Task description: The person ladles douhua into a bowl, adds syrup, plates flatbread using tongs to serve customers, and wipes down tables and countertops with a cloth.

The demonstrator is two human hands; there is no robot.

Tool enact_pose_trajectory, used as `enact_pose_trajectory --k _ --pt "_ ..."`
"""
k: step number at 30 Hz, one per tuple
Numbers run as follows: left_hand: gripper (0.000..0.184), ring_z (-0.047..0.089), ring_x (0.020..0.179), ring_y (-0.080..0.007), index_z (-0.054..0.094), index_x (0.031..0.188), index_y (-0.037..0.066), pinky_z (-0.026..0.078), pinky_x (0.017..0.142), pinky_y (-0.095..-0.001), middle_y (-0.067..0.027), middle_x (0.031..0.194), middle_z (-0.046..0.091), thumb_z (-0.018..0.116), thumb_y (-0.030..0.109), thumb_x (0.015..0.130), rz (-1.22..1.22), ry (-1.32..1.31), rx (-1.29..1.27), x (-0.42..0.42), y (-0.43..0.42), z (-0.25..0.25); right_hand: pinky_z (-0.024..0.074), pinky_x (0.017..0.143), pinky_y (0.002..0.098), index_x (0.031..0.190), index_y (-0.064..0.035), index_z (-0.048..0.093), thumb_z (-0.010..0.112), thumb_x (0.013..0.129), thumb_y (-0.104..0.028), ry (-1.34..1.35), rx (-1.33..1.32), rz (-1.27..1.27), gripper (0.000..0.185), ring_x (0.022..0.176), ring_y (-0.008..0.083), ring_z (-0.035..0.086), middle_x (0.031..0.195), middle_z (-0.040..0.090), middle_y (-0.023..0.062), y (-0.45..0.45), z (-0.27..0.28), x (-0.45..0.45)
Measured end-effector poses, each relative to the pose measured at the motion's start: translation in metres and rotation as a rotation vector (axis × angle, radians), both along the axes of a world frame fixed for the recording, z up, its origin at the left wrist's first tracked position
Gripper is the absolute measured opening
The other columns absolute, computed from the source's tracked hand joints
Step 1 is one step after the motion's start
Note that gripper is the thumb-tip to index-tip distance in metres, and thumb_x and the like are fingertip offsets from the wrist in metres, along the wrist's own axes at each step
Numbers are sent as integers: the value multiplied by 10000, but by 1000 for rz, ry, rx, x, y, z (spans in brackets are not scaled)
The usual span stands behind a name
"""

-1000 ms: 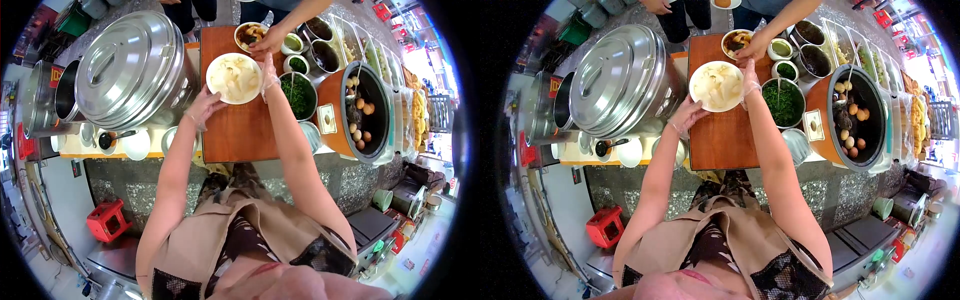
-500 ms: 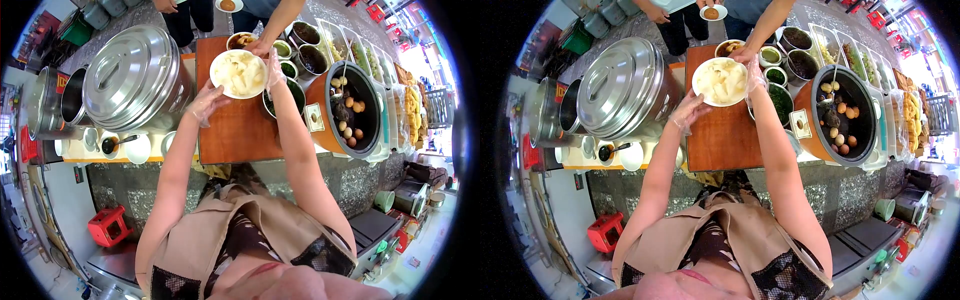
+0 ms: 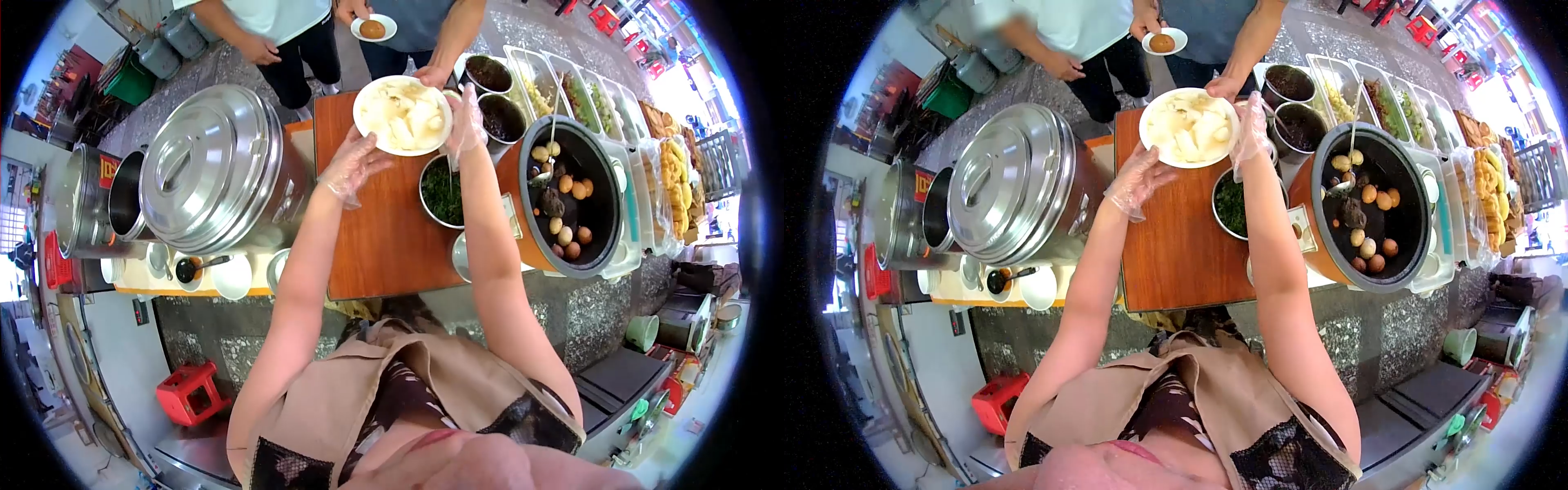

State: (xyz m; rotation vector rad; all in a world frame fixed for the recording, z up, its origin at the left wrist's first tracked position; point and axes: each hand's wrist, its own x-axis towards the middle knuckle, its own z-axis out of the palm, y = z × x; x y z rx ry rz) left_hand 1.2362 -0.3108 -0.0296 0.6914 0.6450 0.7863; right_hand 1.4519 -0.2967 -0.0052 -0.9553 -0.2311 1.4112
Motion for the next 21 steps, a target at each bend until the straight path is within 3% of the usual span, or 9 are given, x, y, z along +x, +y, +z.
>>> enact_pose_trajectory --k 4,6,8,11,12,14,17,20,21 --pt "711 573 1030 -265 252 1382 145 535 783 -355 -114 1225 505 667 265 817 -59 -37 44 30 16 16 458 916 370 1222 69 426 287 924 -536 19 39 -227 689 1052 279 559 1169 549 183 7 -6 22" --pt "764 585 1012 -269 195 1403 135 533 781 -351 -121 1196 525 668 258 816 -79 -30 84 43 21 20 451 895 345 1248 37 436 333 930 -480 -28 56 -347 616 1038 250 566 1192 544 154 -25 44 0" --pt "786 534 1082 -266 129 1427 184 498 830 -409 -124 1256 481 636 227 828 -79 80 114 53 22 24 412 918 347 1252 51 430 350 928 -466 -331 75 -470 615 1072 253 536 1235 511 164 -41 31 1" --pt "851 474 1154 -243 123 1429 109 463 889 -402 -126 1327 421 675 247 796 -121 134 142 48 -7 25 318 997 357 1267 19 432 345 951 -416 -779 185 -545 544 1195 247 425 1284 474 133 -89 -33 -11" --pt "836 454 1172 -226 141 1429 117 438 918 -410 -121 1328 423 673 251 798 -157 110 153 41 -27 20 327 1007 376 1273 -17 437 346 957 -408 -503 146 -496 511 1189 247 439 1287 473 133 -120 -1 -39" --pt "784 459 1169 -215 167 1424 156 422 937 -394 -105 1319 430 656 258 820 -245 168 144 24 -83 9 381 971 361 1251 -31 453 354 960 -389 -343 180 -391 472 1129 219 491 1230 506 115 -170 -1 -73" --pt "615 453 1173 -175 353 1315 128 402 958 -345 -23 1264 456 682 224 805 -418 -104 -5 2 -172 21 435 885 344 1210 -4 472 307 961 -415 -195 332 -212 509 987 205 554 1093 582 104 -242 -12 -119" --pt "514 479 1116 -167 391 1282 119 429 919 -333 -2 1219 475 630 228 840 -390 -181 -90 -9 -238 -50 476 623 300 852 -10 601 318 943 -457 34 69 -244 537 675 198 585 755 616 116 -292 -10 -159" --pt "508 475 1126 -173 378 1287 112 417 934 -341 -10 1227 475 609 232 851 -396 -235 -97 -15 -257 -55 421 500 285 612 -53 541 377 923 -466 -149 -66 -246 543 464 177 494 534 531 84 -305 23 -167"
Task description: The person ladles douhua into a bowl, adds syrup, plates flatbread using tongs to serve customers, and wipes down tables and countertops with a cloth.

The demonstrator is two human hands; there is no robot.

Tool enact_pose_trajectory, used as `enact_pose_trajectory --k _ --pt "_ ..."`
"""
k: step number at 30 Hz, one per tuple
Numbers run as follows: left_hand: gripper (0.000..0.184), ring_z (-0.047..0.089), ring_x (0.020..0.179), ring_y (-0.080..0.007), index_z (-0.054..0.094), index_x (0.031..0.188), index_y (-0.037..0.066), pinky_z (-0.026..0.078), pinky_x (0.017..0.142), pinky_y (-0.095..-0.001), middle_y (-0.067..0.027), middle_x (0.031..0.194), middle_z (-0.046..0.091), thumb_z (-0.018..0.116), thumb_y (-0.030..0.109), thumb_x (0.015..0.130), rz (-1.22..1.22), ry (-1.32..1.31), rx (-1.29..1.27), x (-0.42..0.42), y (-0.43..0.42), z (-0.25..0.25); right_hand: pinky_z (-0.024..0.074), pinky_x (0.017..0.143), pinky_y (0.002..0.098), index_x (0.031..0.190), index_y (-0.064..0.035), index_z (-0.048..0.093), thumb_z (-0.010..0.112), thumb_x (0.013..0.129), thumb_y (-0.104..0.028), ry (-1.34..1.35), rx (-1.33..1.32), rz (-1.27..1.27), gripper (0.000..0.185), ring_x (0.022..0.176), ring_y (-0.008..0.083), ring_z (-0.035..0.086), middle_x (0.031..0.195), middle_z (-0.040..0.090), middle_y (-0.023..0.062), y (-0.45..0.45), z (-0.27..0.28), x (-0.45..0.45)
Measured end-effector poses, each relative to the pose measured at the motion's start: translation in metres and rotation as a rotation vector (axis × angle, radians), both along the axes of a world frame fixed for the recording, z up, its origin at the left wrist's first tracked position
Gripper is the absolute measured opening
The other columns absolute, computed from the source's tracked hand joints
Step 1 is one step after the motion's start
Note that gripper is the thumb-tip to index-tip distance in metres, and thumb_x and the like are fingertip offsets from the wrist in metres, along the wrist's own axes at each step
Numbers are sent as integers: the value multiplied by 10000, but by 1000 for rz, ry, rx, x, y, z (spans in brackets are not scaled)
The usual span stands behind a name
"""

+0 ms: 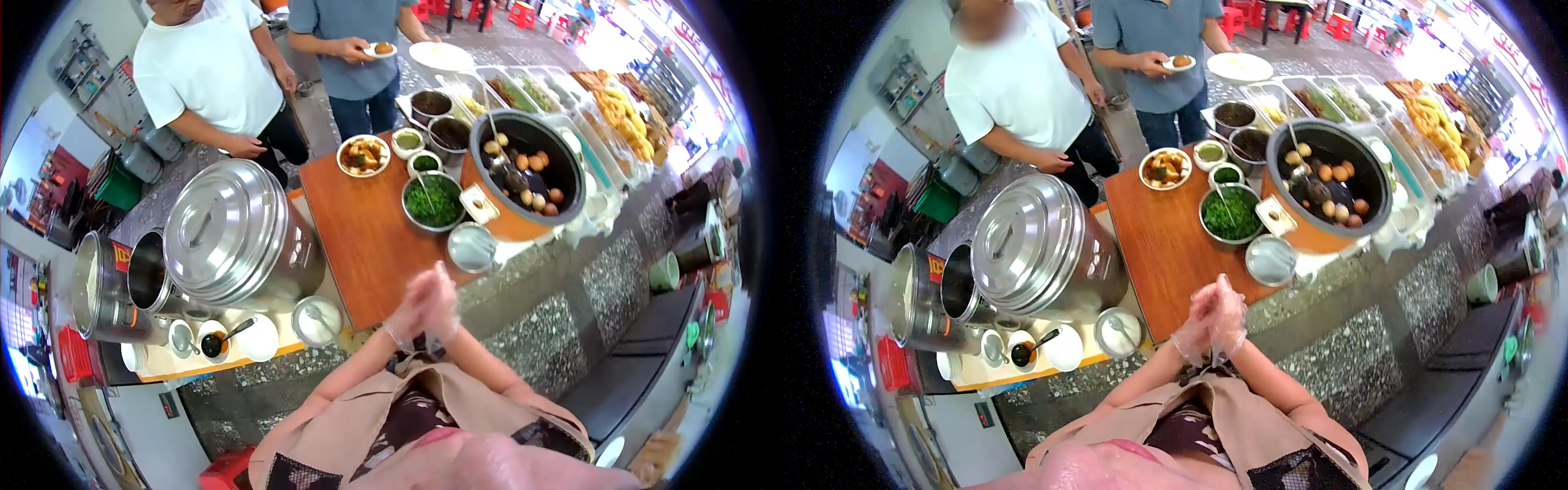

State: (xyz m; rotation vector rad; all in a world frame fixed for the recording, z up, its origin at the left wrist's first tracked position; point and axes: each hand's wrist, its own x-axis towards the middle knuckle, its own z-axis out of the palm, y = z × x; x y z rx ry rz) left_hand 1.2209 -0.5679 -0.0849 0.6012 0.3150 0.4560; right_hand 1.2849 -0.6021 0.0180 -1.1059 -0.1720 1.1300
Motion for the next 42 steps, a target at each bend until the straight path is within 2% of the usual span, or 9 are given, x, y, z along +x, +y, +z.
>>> enact_pose_trajectory --k 3,9,11,13,19,29,30,35,42 --pt "496 468 1146 -186 354 1297 98 392 963 -357 -27 1244 475 566 240 872 -27 -120 -24 -10 -38 -7 387 445 302 514 -77 468 430 905 -460 54 -145 50 549 348 168 389 423 431 58 -36 9 1" --pt "250 469 945 -140 431 1103 89 439 825 -280 -20 1024 458 514 232 915 -465 208 952 8 -75 21 379 432 302 469 -85 455 523 857 -446 -127 -128 28 535 359 157 391 394 390 43 -116 -5 36" --pt "451 486 993 -161 345 1267 35 428 883 -328 -66 1084 491 474 302 927 -450 66 565 40 -97 -20 355 450 307 454 -82 493 551 828 -463 -226 -231 -7 536 397 137 414 424 451 35 -143 -4 59" --pt "233 476 824 -129 455 1025 91 420 827 -247 10 871 458 425 312 957 -458 196 -247 76 -136 29 366 468 311 491 -70 524 557 822 -482 -351 -283 -69 530 456 128 451 477 495 28 -176 -5 82" --pt "218 525 801 -129 490 1057 36 458 751 -249 -24 841 524 483 206 920 -997 266 264 184 -278 23 440 534 297 560 -62 599 585 818 -401 -449 -301 -267 426 533 134 544 558 590 33 -342 -4 154" --pt "367 590 757 -120 490 1196 1 506 691 -253 -48 847 609 589 142 872 -1616 -4 825 337 -509 15 492 609 330 824 -85 643 590 781 -273 -199 -833 -1727 200 631 192 609 710 636 68 -732 -150 160" --pt "366 590 746 -121 493 1188 -1 508 682 -248 -51 847 608 598 140 867 -1613 6 830 352 -526 9 498 659 369 846 -91 654 558 779 -302 -293 -1343 -1612 241 706 281 631 750 653 99 -774 -131 139" --pt "363 614 762 -141 497 1188 21 513 674 -242 -62 877 623 598 164 870 -1614 131 809 410 -584 -3 362 961 431 1167 -14 520 597 748 -360 -13 -2083 -1583 548 1122 361 477 1208 507 214 -934 -180 75" --pt "298 611 839 -145 535 1162 69 506 724 -274 -68 941 633 570 187 891 -1545 121 771 492 -636 -7 122 1108 434 1326 134 260 455 842 -546 315 -2138 -1174 858 1322 397 210 1404 243 293 -958 -184 71"
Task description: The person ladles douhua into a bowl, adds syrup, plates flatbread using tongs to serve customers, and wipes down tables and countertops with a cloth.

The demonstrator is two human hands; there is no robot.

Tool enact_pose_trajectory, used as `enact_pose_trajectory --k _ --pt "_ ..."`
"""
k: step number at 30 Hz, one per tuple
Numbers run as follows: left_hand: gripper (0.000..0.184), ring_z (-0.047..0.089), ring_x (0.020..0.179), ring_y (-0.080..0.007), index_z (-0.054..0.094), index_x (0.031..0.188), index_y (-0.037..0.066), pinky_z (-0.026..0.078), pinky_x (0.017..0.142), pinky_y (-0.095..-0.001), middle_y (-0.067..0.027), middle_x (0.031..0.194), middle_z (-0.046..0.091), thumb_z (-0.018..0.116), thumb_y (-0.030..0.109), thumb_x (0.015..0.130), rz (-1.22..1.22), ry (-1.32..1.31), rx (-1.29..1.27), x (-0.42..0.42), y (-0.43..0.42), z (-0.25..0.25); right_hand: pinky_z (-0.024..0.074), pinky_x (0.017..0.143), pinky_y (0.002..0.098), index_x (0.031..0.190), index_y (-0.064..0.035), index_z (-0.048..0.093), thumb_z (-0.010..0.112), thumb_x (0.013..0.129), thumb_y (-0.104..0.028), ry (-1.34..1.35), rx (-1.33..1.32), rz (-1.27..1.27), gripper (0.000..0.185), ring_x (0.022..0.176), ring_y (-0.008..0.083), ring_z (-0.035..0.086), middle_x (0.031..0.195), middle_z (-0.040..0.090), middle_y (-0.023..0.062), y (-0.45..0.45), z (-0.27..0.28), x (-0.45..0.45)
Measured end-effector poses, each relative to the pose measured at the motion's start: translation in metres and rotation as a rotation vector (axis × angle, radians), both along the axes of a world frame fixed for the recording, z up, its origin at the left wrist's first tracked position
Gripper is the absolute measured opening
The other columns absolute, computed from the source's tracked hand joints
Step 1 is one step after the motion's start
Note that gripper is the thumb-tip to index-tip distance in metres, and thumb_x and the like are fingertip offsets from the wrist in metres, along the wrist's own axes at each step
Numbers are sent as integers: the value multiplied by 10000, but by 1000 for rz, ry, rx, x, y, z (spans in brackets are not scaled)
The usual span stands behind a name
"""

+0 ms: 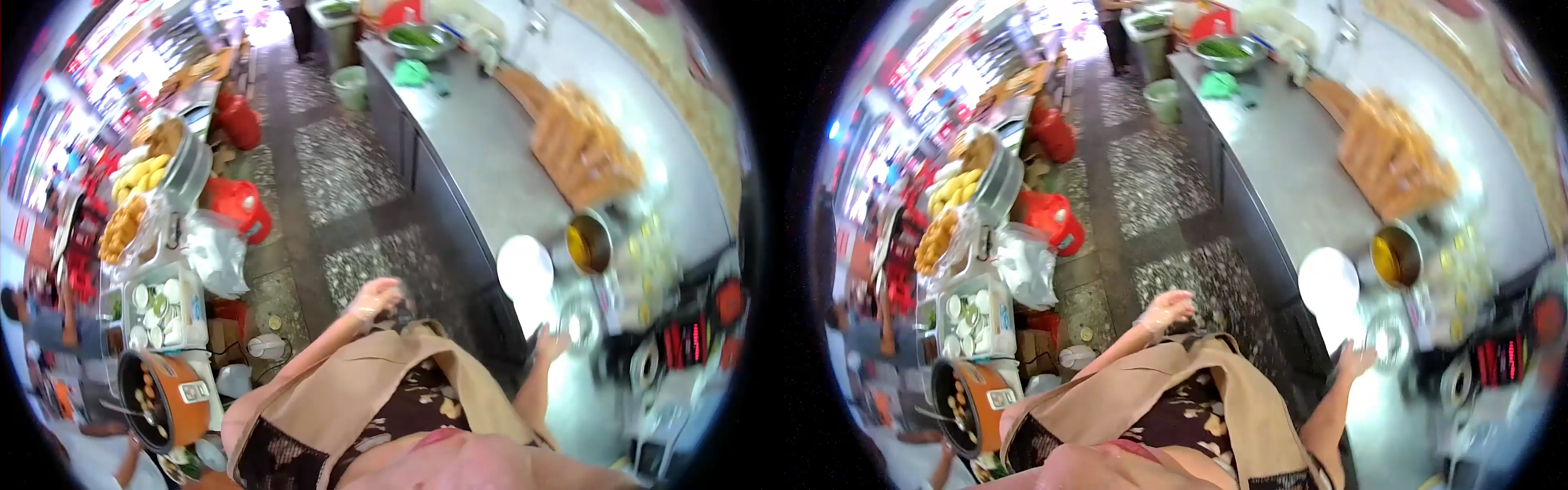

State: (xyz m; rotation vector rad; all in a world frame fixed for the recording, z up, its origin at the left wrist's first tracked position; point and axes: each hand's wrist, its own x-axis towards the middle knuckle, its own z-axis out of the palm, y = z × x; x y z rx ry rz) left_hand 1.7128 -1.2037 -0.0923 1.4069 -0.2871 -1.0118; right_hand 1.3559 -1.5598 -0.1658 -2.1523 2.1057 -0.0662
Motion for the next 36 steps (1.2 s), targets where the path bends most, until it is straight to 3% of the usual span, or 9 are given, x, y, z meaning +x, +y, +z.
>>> enact_pose_trajectory --k 3,11,17,23,26,27,28,34,36 --pt "277 582 782 -103 557 1131 78 476 644 -238 -43 912 634 574 175 872 -10 -4 -13 42 -45 -4 317 977 480 1208 94 415 587 788 -451 -8 -287 44 710 1154 383 410 1203 460 241 31 -11 17" --pt "267 571 807 -101 539 1131 66 471 672 -232 -31 906 621 567 145 877 -322 -108 -29 87 -196 25 389 837 426 1091 -86 525 545 802 -143 207 -202 148 295 960 299 497 1076 524 101 77 -10 23" --pt "336 605 842 -133 535 1150 76 501 711 -267 -68 949 632 613 236 865 -399 -79 -161 60 -254 12 398 749 440 955 -43 589 508 712 -29 -33 -768 162 256 837 324 521 881 563 142 24 64 -12" --pt "296 606 799 -117 530 1160 31 498 669 -222 -65 940 627 559 133 884 -400 -58 -34 45 -263 26 446 725 410 938 46 581 528 873 -134 -458 -1157 -371 199 811 347 562 857 594 189 -52 174 -4" --pt "328 606 815 -126 522 1170 33 496 696 -228 -63 936 622 578 173 879 -351 -44 4 47 -260 18 456 716 374 933 45 587 510 893 -205 -1045 -847 -644 265 756 265 575 881 622 170 -100 193 21" --pt "356 605 827 -131 517 1173 34 496 723 -236 -66 935 618 597 208 872 -329 -39 10 46 -258 17 450 703 353 927 46 573 517 888 -227 -953 -759 -622 282 737 234 557 846 614 137 -116 196 30" --pt "348 602 819 -129 518 1168 32 494 720 -235 -67 932 617 591 206 875 -318 -49 10 44 -257 17 440 699 336 937 37 551 533 879 -247 -1393 -689 -363 290 726 202 533 813 595 106 -158 146 12" --pt "308 601 811 -124 538 1141 36 495 714 -238 -63 933 618 588 185 875 -89 -56 -8 35 -226 23 430 807 354 1105 -8 509 554 835 -273 -1110 -332 -395 381 827 245 555 929 589 145 -245 81 62" --pt "311 601 818 -121 527 1153 32 494 703 -229 -62 937 619 582 169 879 -3 -52 26 39 -206 14 413 872 402 1149 -39 504 568 811 -304 -455 -384 -398 435 962 299 541 1069 564 167 -256 70 63"
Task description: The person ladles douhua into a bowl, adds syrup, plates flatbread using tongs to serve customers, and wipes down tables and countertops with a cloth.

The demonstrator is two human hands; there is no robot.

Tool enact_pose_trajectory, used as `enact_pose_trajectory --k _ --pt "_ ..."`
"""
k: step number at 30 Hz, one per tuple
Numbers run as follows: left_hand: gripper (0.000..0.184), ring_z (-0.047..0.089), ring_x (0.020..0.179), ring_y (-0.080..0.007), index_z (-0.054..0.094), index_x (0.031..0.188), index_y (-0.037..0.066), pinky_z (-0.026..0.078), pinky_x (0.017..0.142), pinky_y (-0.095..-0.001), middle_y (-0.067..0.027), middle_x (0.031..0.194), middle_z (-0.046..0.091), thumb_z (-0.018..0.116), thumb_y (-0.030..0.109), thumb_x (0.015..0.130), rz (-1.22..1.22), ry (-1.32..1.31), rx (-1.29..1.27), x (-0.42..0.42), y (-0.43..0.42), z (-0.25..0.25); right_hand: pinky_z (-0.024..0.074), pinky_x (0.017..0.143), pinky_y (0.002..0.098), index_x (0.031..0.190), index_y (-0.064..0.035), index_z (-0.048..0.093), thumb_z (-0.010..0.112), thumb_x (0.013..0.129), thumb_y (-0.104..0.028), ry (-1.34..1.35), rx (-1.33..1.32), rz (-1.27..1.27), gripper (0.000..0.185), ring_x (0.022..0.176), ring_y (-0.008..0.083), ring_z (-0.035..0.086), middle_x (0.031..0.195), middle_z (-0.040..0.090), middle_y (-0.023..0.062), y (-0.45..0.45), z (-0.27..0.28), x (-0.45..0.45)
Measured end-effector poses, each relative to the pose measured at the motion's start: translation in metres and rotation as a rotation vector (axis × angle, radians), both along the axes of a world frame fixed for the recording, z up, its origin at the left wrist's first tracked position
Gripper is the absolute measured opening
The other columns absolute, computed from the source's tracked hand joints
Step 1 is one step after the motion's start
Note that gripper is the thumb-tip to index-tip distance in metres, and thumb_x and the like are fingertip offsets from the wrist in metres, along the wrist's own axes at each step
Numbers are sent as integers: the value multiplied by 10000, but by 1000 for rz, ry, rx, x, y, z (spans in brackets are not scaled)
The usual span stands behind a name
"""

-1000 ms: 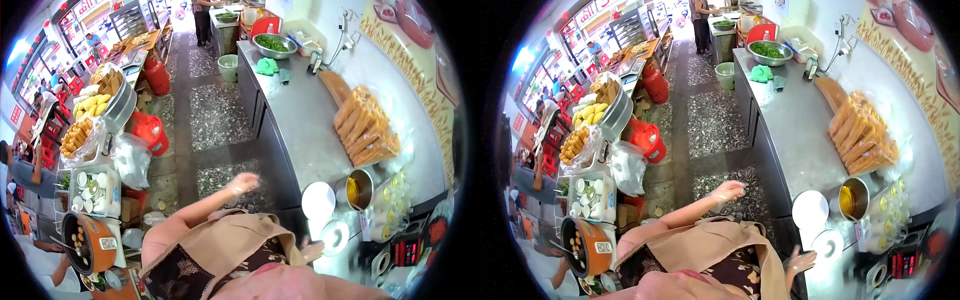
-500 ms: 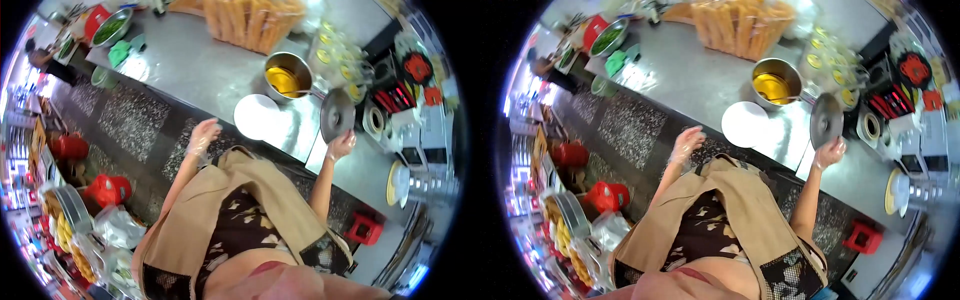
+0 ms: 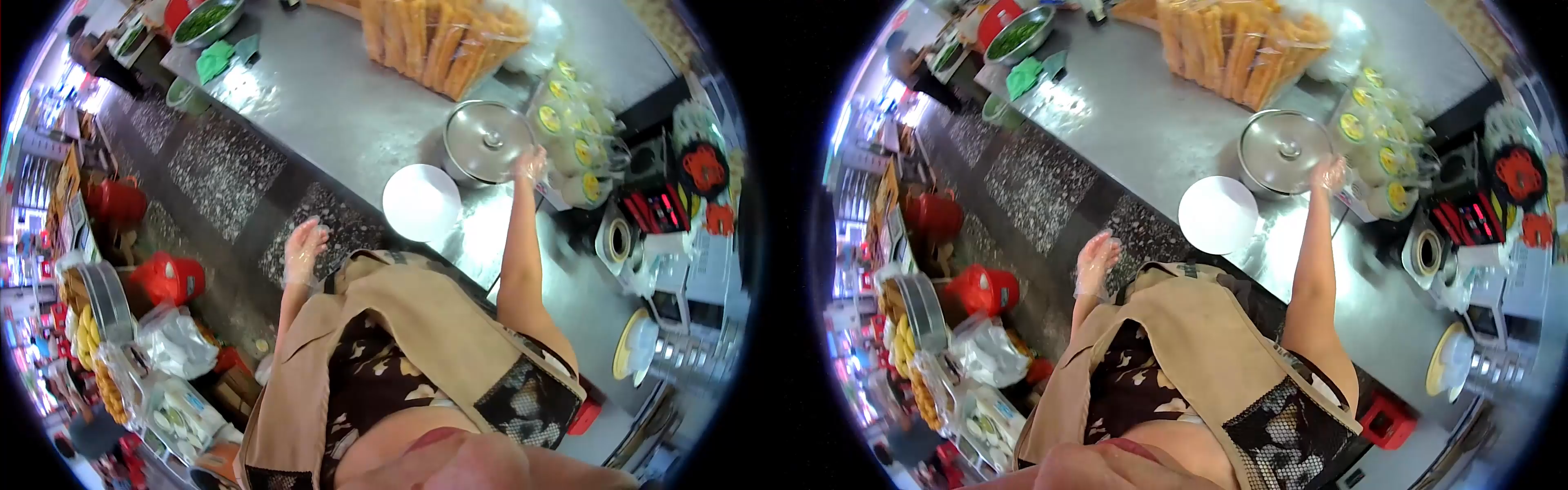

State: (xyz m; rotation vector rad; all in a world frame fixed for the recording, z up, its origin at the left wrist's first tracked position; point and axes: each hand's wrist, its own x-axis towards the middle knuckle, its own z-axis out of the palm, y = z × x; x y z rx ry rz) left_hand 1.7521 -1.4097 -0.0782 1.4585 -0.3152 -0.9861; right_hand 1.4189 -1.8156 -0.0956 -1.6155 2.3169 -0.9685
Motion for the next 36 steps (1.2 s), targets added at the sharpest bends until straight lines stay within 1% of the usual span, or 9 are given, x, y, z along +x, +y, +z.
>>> enact_pose_trajectory --k 5,13,15,18,21,23,26,30,36 --pt "282 612 784 -130 544 1143 37 498 631 -220 -74 934 635 575 110 873 299 117 48 1 61 -16 322 958 490 1199 -93 489 598 770 -343 324 -226 53 509 1160 355 406 1269 440 162 30 8 16" --pt "293 609 769 -128 541 1132 16 486 604 -203 -77 900 630 593 96 855 426 165 103 -24 49 -2 333 926 508 1163 -69 505 596 793 -311 329 -487 456 451 1109 382 438 1214 471 190 72 20 54" --pt "294 608 780 -125 542 1133 23 484 611 -203 -69 891 628 595 104 856 284 79 117 -18 35 -10 353 899 493 1099 -23 529 581 807 -236 219 -621 649 365 1059 383 469 1127 514 202 86 31 69" --pt "296 608 788 -101 551 1153 76 488 633 -214 -49 950 636 593 160 872 171 28 150 -16 13 -7 369 894 461 1131 -47 536 609 752 -195 114 -485 1082 414 1095 347 459 1154 500 146 124 13 94" --pt "298 594 803 -91 533 1171 63 477 669 -210 -36 949 633 559 176 896 115 4 76 -20 -8 2 292 994 508 1234 -57 488 625 732 -371 192 -211 1265 609 1222 424 337 1340 365 197 165 -5 121" --pt "294 585 791 -89 530 1163 45 470 656 -206 -33 940 628 553 170 898 100 13 58 -20 -11 -4 203 1034 560 1327 -55 382 591 744 -503 218 -56 1325 765 1282 469 218 1384 282 253 182 -18 136" --pt "267 571 776 -82 533 1141 28 455 636 -199 -28 920 619 537 146 901 122 -20 75 -21 -10 2 186 1035 574 1339 -57 368 569 763 -493 275 -47 1388 749 1294 467 199 1396 264 255 186 -27 154" --pt "268 558 737 -72 548 1131 44 459 616 -211 -15 864 613 561 133 879 184 -20 124 -2 14 -18 230 1030 547 1311 -54 410 613 772 -327 134 -473 1198 637 1243 423 302 1339 350 231 146 -22 203" --pt "272 555 739 -80 560 1119 49 459 629 -227 -16 859 613 577 157 871 332 -9 119 59 12 -43 295 1014 482 1251 -9 448 604 791 -249 27 -425 1238 542 1224 401 341 1321 369 225 124 22 329"
